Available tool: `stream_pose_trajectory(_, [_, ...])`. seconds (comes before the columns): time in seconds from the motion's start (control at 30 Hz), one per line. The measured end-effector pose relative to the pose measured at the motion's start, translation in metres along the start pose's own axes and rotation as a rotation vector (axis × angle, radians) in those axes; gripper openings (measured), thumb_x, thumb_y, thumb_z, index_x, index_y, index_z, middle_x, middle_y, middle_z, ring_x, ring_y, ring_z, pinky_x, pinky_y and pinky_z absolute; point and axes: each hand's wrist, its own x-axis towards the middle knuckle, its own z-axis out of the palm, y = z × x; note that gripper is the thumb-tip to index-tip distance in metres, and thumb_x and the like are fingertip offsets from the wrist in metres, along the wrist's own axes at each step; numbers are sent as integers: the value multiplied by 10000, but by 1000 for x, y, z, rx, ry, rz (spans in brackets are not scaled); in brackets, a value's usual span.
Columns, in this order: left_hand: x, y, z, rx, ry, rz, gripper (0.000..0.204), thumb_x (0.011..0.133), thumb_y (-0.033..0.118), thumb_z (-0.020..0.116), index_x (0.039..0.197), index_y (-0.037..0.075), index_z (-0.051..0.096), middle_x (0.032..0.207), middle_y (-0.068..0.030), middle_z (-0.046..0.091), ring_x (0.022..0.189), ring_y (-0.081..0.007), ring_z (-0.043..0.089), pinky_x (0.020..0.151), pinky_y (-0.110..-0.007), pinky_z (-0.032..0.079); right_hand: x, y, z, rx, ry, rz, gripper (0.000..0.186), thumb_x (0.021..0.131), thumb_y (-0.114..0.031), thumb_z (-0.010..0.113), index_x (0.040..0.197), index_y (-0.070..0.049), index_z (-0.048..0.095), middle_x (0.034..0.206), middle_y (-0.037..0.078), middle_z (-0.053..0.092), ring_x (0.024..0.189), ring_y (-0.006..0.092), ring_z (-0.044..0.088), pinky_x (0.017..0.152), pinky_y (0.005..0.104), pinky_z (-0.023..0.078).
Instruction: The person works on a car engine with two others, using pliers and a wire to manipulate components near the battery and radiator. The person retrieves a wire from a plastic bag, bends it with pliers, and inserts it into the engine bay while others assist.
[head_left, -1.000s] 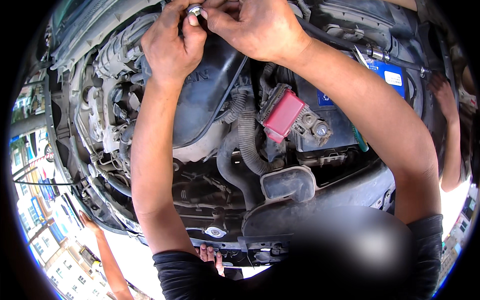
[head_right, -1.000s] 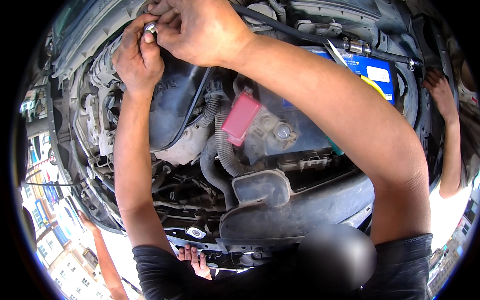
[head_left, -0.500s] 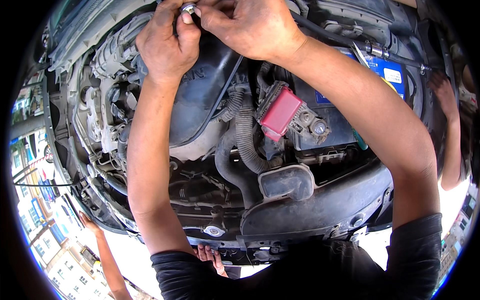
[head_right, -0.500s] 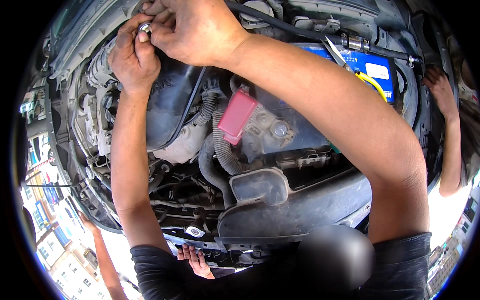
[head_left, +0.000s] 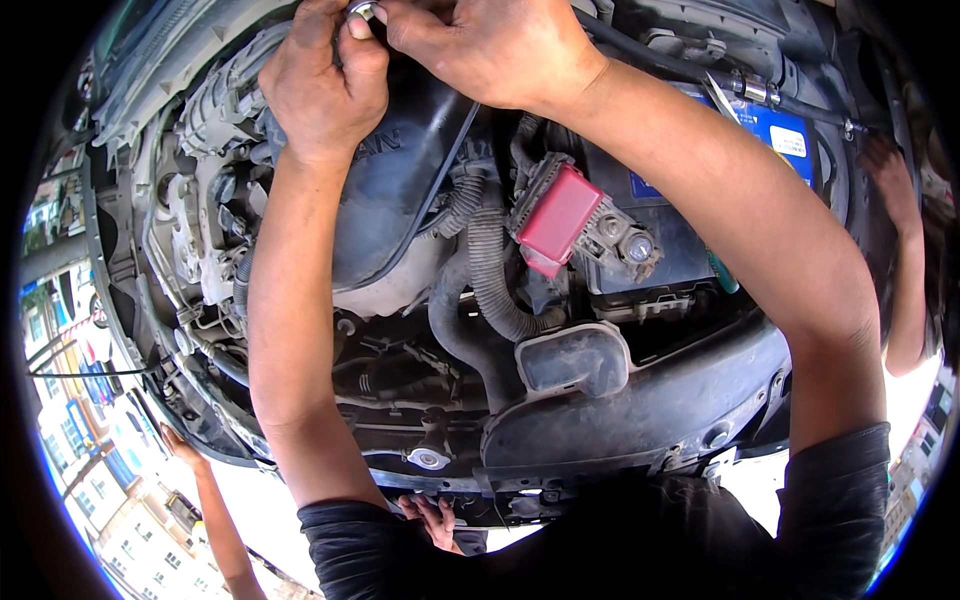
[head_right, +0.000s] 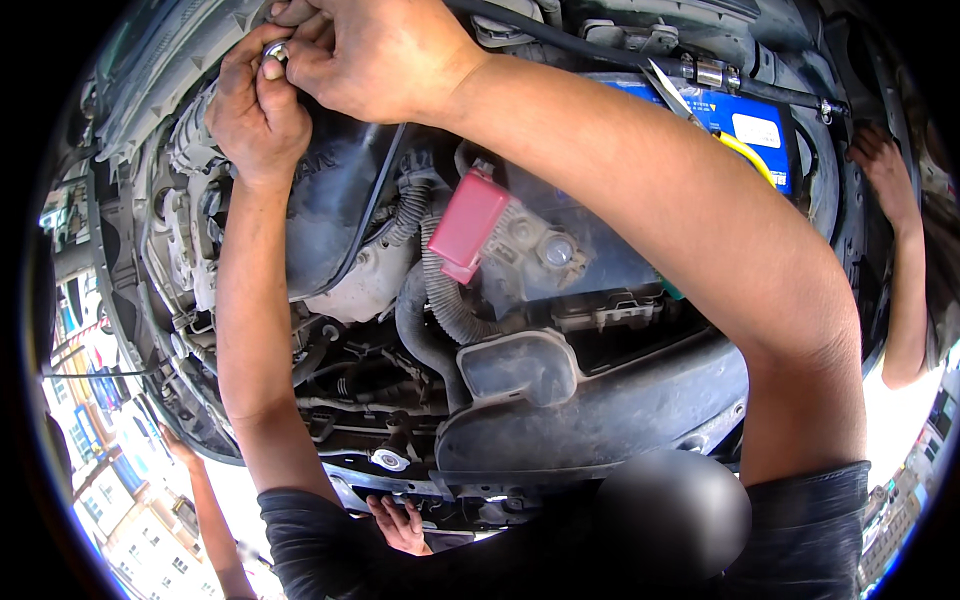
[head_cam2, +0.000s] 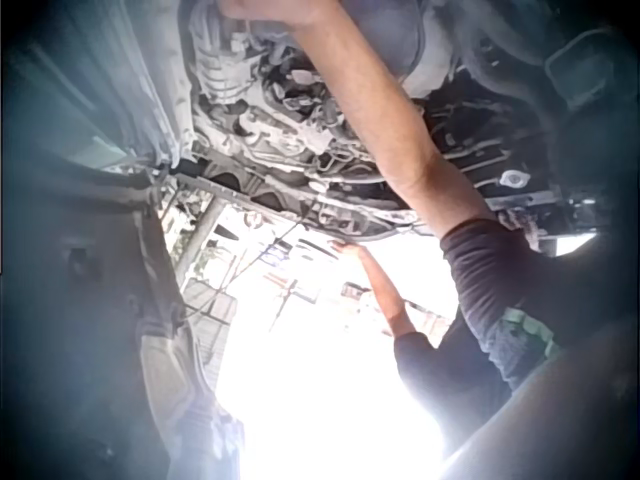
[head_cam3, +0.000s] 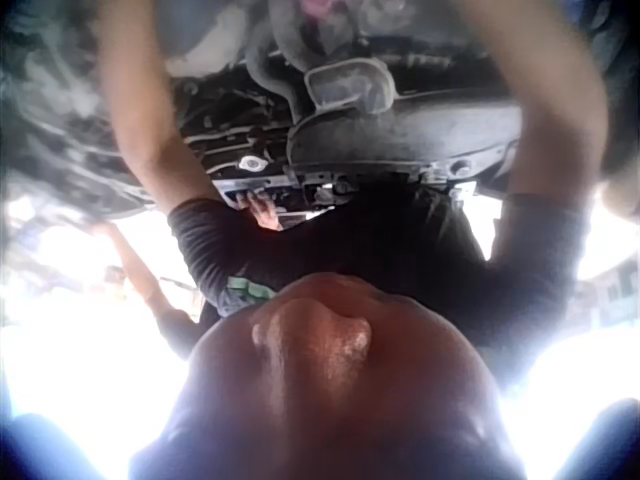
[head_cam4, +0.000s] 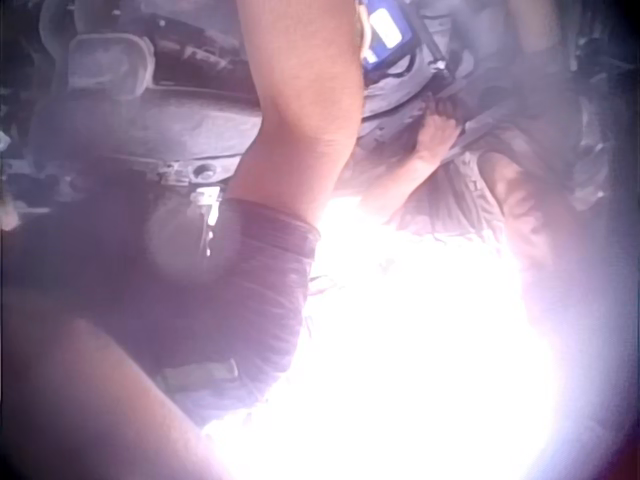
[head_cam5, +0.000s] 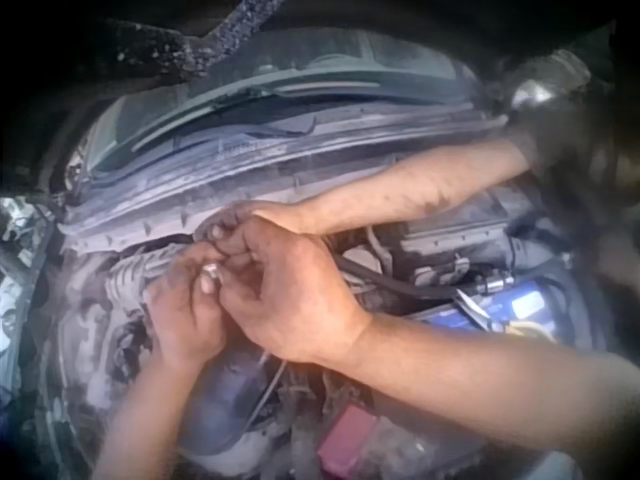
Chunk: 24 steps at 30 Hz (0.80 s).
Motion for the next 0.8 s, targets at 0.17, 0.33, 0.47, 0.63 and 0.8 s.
stream_pose_trajectory(0.17, [8,3,1,9,-13,26,185,897,123,483,940,-21,591,900,-119,673,726,-202,662,639,-275,516,1,2,-1,79,29,-30,195,792,-78,618,931,45,558,757,162,629,701,239,655,632,310,522])
stream_pose_trajectory(0.33, [4,4,1,24,-30,0,182,893,114,484,951,-13,601,894,-116,673,714,-196,659,635,-272,512,-1,1,-4,-33,37,-67,196,788,-69,621,932,50,561,752,155,630,701,221,654,632,301,523])
stream_pose_trajectory(0.47, [2,-1,-2,35,-20,-11,183,891,125,496,954,-10,602,902,-115,674,717,-213,658,642,-282,514,5,-6,0,36,34,-61,172,792,-42,604,933,46,562,784,150,632,705,217,653,633,298,522])
stream_pose_trajectory(0.63, [10,12,0,-68,-13,-60,178,823,79,538,977,40,618,880,-106,660,709,-247,654,642,-307,520,-5,-1,-13,-71,2,-110,240,793,-37,621,1022,17,575,787,123,673,734,210,675,678,271,533])
stream_pose_trajectory(0.8, [14,18,-7,-188,-64,-143,194,857,90,470,983,38,609,891,-113,657,669,-232,651,608,-295,512,-10,-9,-19,-22,-83,33,312,779,-5,586,1087,32,549,831,139,678,749,227,677,688,302,533])
